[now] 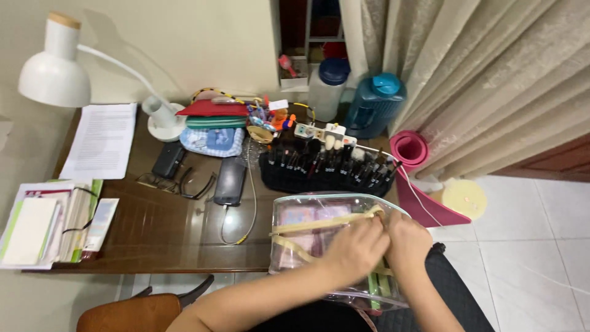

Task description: The person packs several items, including a green box and a small purple fan, into a clear plastic bag and a black makeup bag. The person then places the clear bag into the black bag.

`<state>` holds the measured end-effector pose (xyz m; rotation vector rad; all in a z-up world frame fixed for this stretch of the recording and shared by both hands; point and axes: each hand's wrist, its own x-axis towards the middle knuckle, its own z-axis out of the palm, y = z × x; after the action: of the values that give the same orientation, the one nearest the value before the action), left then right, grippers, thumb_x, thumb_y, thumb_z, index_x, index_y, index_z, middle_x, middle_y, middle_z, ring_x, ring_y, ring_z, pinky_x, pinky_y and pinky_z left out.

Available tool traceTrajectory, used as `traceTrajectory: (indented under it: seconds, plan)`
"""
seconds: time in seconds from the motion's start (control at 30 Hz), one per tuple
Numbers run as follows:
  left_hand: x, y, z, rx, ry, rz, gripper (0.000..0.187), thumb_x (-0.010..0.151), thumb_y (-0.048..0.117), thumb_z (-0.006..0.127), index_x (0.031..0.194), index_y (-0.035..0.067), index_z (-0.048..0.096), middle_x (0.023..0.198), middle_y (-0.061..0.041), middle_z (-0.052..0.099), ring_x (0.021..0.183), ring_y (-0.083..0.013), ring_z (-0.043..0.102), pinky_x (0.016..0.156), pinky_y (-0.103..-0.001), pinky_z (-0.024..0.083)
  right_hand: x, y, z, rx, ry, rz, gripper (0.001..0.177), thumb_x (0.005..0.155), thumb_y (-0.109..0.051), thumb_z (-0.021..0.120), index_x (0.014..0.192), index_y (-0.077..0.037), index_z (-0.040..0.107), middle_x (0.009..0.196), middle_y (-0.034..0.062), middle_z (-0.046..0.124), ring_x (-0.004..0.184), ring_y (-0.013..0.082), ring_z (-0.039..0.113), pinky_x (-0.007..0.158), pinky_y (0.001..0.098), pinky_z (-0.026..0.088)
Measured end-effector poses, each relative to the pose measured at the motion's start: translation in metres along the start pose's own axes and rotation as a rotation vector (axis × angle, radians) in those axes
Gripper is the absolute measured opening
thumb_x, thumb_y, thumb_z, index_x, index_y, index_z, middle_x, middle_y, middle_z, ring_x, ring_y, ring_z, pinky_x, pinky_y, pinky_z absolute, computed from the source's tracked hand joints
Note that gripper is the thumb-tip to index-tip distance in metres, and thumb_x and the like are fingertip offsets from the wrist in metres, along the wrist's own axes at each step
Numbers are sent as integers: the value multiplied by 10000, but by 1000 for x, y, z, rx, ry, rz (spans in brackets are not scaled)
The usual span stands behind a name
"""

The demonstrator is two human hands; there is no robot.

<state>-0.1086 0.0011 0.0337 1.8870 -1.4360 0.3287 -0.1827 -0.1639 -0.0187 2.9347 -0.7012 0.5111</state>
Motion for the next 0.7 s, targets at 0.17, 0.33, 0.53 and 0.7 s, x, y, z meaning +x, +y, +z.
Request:
traceTrajectory:
  seconds: [0.17,0.33,0.53,0.7]
  plan:
    - [-33,24,12,-115,-209,-167,508,950,208,638,1335,-104,524,1267,-267,584,1154,-395,601,971,-452,543,22,-6,-43,57,-116,10,382,854,-420,712,720,-75,616,650,140,674,575,337,685,510,449,530]
    - [-41,22,28,-100,-460,-111,800,865,430,668,1394,-122,430,1527,-358,385,1474,-516,355,1077,-518,435,34,16,-75,78,-371,-122,249,851,-379,685,850,-135,733,685,131,699,623,351,697,569,477,552]
    - [-16,4,23,-154,-767,-134,811,881,552,641,1393,-57,479,1527,-278,392,1366,-488,425,1105,-547,393,34,26,-93,264,-206,-316,171,794,-260,709,831,-93,710,709,106,695,663,329,688,569,458,528]
    - [-24,7,61,-30,-559,-258,705,892,434,691,1359,-62,508,1440,-291,477,1309,-458,510,1045,-512,459,22,23,-91,428,-152,-236,143,780,-199,745,777,-66,691,725,112,683,648,332,671,554,439,513]
